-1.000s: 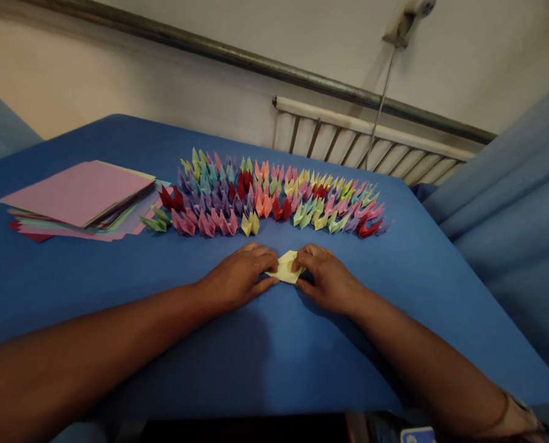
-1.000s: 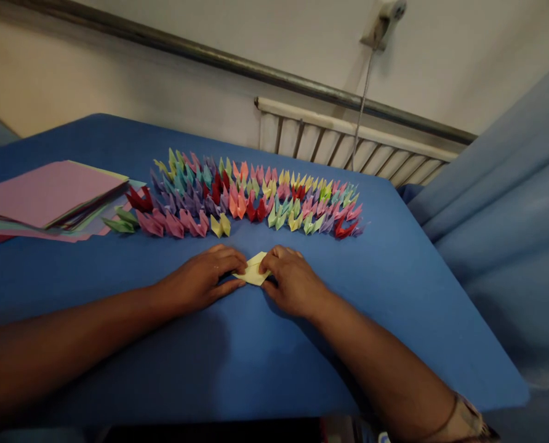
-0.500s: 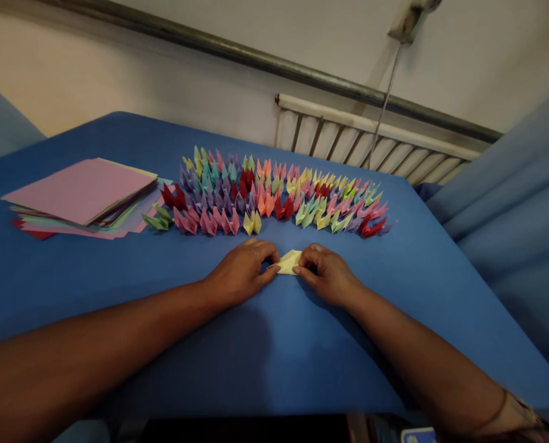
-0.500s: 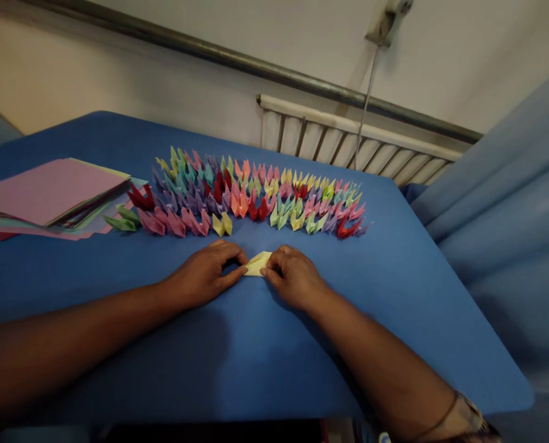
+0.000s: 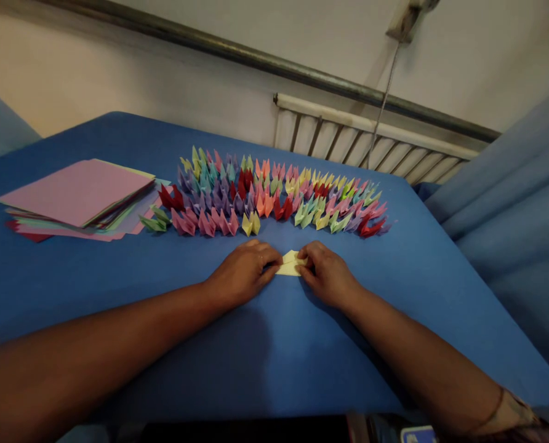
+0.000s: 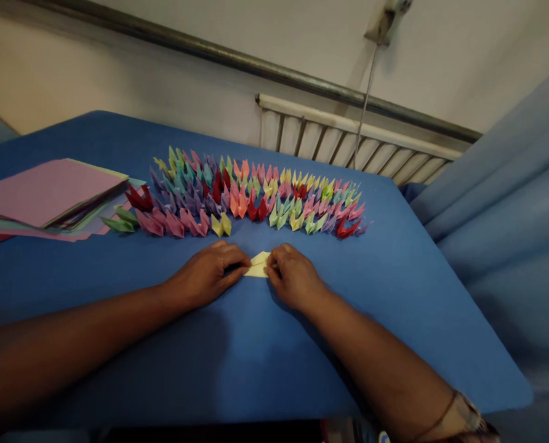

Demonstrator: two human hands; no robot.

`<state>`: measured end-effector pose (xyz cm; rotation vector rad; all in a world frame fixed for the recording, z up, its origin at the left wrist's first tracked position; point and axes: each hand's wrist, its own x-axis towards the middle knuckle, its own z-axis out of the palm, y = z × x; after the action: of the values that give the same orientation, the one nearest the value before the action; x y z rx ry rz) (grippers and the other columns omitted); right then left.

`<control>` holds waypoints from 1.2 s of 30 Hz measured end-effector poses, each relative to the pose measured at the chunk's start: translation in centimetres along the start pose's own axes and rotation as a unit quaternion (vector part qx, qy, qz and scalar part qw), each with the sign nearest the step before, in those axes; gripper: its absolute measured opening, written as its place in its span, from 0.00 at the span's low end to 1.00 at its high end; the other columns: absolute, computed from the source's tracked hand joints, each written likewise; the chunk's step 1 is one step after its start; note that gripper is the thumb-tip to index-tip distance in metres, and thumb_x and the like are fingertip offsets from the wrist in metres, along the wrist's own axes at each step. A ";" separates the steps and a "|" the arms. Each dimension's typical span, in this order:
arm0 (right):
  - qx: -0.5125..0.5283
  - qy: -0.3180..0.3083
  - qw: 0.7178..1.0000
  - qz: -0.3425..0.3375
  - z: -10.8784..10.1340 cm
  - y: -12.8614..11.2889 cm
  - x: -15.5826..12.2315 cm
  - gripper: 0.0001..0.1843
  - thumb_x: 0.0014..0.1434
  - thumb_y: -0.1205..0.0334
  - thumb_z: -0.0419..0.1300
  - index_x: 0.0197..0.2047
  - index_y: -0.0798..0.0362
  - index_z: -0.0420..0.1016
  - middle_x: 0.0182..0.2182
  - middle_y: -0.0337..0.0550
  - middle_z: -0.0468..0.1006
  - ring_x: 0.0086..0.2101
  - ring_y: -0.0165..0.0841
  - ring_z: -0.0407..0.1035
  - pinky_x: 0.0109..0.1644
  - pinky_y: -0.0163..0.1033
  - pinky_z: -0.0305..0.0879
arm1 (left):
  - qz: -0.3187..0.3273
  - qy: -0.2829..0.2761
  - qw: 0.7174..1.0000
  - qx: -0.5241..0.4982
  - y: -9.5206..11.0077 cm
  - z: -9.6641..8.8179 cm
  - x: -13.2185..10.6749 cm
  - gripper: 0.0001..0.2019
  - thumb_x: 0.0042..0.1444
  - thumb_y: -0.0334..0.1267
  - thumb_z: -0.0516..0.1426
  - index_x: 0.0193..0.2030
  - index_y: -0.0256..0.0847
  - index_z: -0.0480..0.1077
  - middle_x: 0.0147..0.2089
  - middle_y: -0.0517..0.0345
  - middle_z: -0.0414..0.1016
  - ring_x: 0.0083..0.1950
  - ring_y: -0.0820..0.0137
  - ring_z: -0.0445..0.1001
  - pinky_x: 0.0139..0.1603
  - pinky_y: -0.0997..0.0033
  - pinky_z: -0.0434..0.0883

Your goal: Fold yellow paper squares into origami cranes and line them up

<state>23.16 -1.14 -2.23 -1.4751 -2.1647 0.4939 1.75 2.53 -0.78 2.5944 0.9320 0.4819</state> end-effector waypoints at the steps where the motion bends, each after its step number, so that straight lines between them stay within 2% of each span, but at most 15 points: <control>1: -0.004 0.004 1.000 -0.007 0.0 0.0 0.0 0.08 0.60 0.67 0.58 0.44 0.51 0.69 0.38 0.42 0.71 0.36 0.32 0.67 0.42 0.38 0.64 | 0.001 0.001 1.000 0.003 0.0 0.0 0.0 0.06 0.61 0.33 0.55 0.40 0.39 0.73 0.37 0.57 0.76 0.40 0.66 0.69 0.43 0.66 0.65; 3: -0.017 -0.004 0.999 -0.028 -0.2 -0.2 -0.1 0.18 0.60 0.70 0.56 0.54 0.51 0.67 0.43 0.44 0.71 0.41 0.34 0.67 0.45 0.40 0.65 | 0.003 0.002 1.000 0.009 0.1 0.0 0.0 0.06 0.61 0.33 0.54 0.40 0.39 0.73 0.37 0.56 0.76 0.41 0.66 0.70 0.44 0.66 0.65; 4: -0.025 -0.016 0.999 -0.038 -0.3 -0.3 -0.1 0.21 0.61 0.70 0.55 0.57 0.49 0.67 0.45 0.45 0.71 0.42 0.34 0.67 0.46 0.40 0.65 | 0.003 0.000 1.000 0.011 0.1 -0.1 0.0 0.07 0.62 0.33 0.54 0.40 0.38 0.73 0.38 0.56 0.76 0.41 0.66 0.70 0.44 0.66 0.65; 7: -0.047 -0.049 0.997 -0.047 -0.7 -0.5 -0.1 0.17 0.64 0.68 0.53 0.55 0.49 0.72 0.45 0.46 0.72 0.42 0.34 0.68 0.47 0.40 0.66 | 0.000 -0.007 1.000 0.006 0.1 -0.5 0.0 0.09 0.63 0.33 0.52 0.42 0.38 0.74 0.39 0.55 0.77 0.42 0.66 0.71 0.46 0.65 0.66; 12: -0.068 -0.054 0.995 -0.053 -0.8 -0.2 0.0 0.16 0.63 0.66 0.54 0.52 0.50 0.75 0.45 0.48 0.73 0.43 0.36 0.68 0.47 0.42 0.66 | -0.045 -0.008 0.999 -0.016 -0.8 -1.5 -0.5 0.11 0.63 0.35 0.52 0.43 0.39 0.75 0.41 0.55 0.78 0.44 0.65 0.72 0.48 0.64 0.67; 15: -0.086 -0.039 0.993 -0.064 -0.7 0.0 0.0 0.15 0.63 0.65 0.55 0.52 0.48 0.76 0.53 0.49 0.71 0.51 0.40 0.66 0.53 0.48 0.63 | -0.053 -0.016 0.998 -0.029 -1.2 -1.8 -0.7 0.10 0.62 0.39 0.54 0.43 0.41 0.75 0.40 0.56 0.77 0.44 0.65 0.72 0.49 0.64 0.67; 18: -0.082 -0.043 0.993 -0.071 -0.7 0.1 0.0 0.15 0.64 0.65 0.55 0.53 0.48 0.74 0.60 0.48 0.68 0.57 0.42 0.62 0.57 0.52 0.59 | -0.033 -0.029 0.999 -0.026 -1.0 -1.6 -0.8 0.08 0.60 0.41 0.57 0.42 0.42 0.75 0.39 0.57 0.77 0.43 0.65 0.71 0.48 0.63 0.66; 23: -0.065 -0.067 0.992 -0.088 -0.9 0.2 0.2 0.15 0.65 0.65 0.54 0.53 0.51 0.73 0.58 0.49 0.71 0.56 0.41 0.64 0.57 0.52 0.59 | 0.002 -0.030 1.000 0.004 -0.5 -1.3 -0.9 0.06 0.61 0.37 0.56 0.39 0.41 0.75 0.37 0.57 0.76 0.40 0.66 0.70 0.45 0.63 0.65; 28: -0.070 -0.069 0.991 -0.095 -1.1 0.1 0.4 0.15 0.65 0.66 0.54 0.53 0.51 0.73 0.55 0.49 0.71 0.53 0.41 0.64 0.55 0.51 0.60 | 0.002 -0.036 0.999 0.036 -0.5 -1.6 -1.1 0.08 0.62 0.36 0.54 0.39 0.41 0.75 0.35 0.56 0.75 0.39 0.66 0.69 0.44 0.63 0.64; 33: -0.074 -0.063 0.990 -0.103 -1.4 0.0 0.8 0.14 0.62 0.67 0.56 0.51 0.52 0.73 0.49 0.48 0.73 0.48 0.39 0.64 0.53 0.48 0.60 | 0.018 -0.030 0.997 0.063 0.1 -1.3 -1.1 0.10 0.63 0.36 0.53 0.46 0.39 0.74 0.41 0.53 0.74 0.42 0.63 0.68 0.46 0.62 0.64; 36: -0.082 -0.065 0.989 -0.103 -1.6 -0.1 1.0 0.14 0.61 0.66 0.57 0.50 0.51 0.72 0.46 0.46 0.73 0.46 0.38 0.64 0.52 0.47 0.60 | 0.044 -0.033 0.997 0.062 0.2 -1.0 -0.9 0.11 0.65 0.37 0.51 0.45 0.40 0.74 0.43 0.53 0.74 0.44 0.64 0.68 0.47 0.62 0.64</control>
<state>23.68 -0.14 -0.74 -1.3113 -2.4787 0.3551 0.82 1.98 0.03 2.7554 0.8535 0.3699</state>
